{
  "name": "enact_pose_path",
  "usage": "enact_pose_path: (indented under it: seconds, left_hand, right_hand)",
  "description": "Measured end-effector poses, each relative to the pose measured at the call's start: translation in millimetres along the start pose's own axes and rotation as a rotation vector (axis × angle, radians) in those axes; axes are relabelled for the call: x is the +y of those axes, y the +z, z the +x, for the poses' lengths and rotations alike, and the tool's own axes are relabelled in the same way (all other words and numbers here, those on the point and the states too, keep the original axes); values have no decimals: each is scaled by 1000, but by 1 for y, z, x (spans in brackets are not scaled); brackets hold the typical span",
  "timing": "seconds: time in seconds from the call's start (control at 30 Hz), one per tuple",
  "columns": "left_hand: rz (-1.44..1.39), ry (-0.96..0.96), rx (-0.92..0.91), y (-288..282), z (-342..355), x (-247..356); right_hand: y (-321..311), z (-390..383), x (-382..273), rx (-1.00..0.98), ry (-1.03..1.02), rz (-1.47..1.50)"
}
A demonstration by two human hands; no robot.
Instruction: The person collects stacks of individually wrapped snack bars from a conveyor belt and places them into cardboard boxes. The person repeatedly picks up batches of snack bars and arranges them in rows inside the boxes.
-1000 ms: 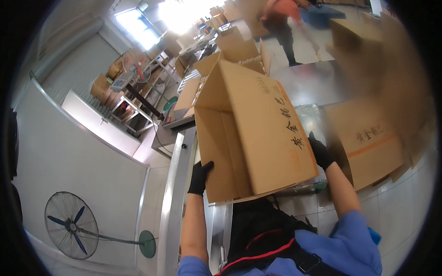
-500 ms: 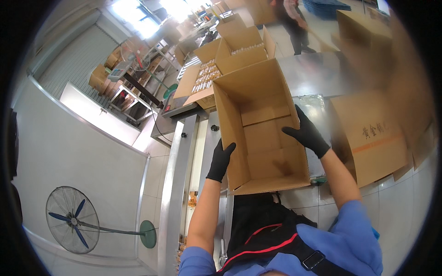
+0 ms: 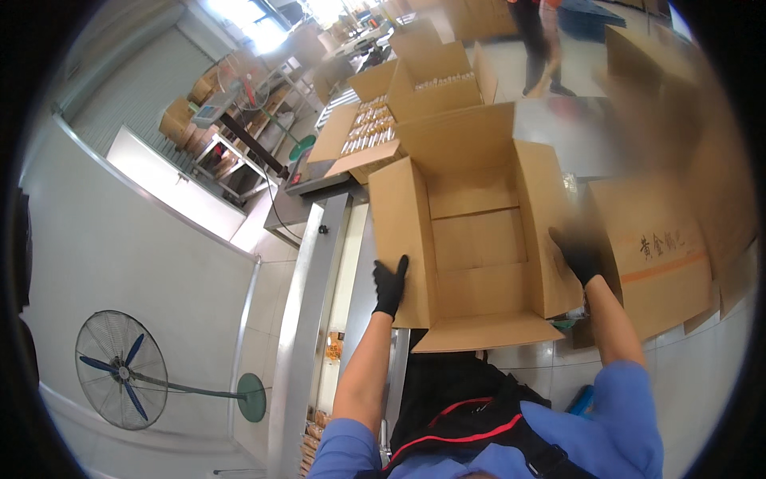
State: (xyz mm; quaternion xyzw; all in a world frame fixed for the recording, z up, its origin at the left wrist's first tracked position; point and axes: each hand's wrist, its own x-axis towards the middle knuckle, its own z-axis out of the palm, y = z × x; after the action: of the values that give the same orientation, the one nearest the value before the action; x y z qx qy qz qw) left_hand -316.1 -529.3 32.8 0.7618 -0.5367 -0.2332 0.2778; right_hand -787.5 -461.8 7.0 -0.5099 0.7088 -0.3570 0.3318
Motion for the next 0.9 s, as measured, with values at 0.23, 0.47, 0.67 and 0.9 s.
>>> enact_pose_path:
  seconds: [0.23,0.47,0.67,0.9]
  left_hand:
    - [-447,311,-437,75,-21,56]
    - [-245,421,-249,54,28,81]
    - [-301,384,-385,47,66,31]
    - [-174,380,-296,14,28,39]
  right_hand:
    - [35,0,23,-107,24,721]
    - [38,20,26,87,-216,-130]
    - [78,41,-54,92,-244,236]
    - [84,46,-87,190,-283,163]
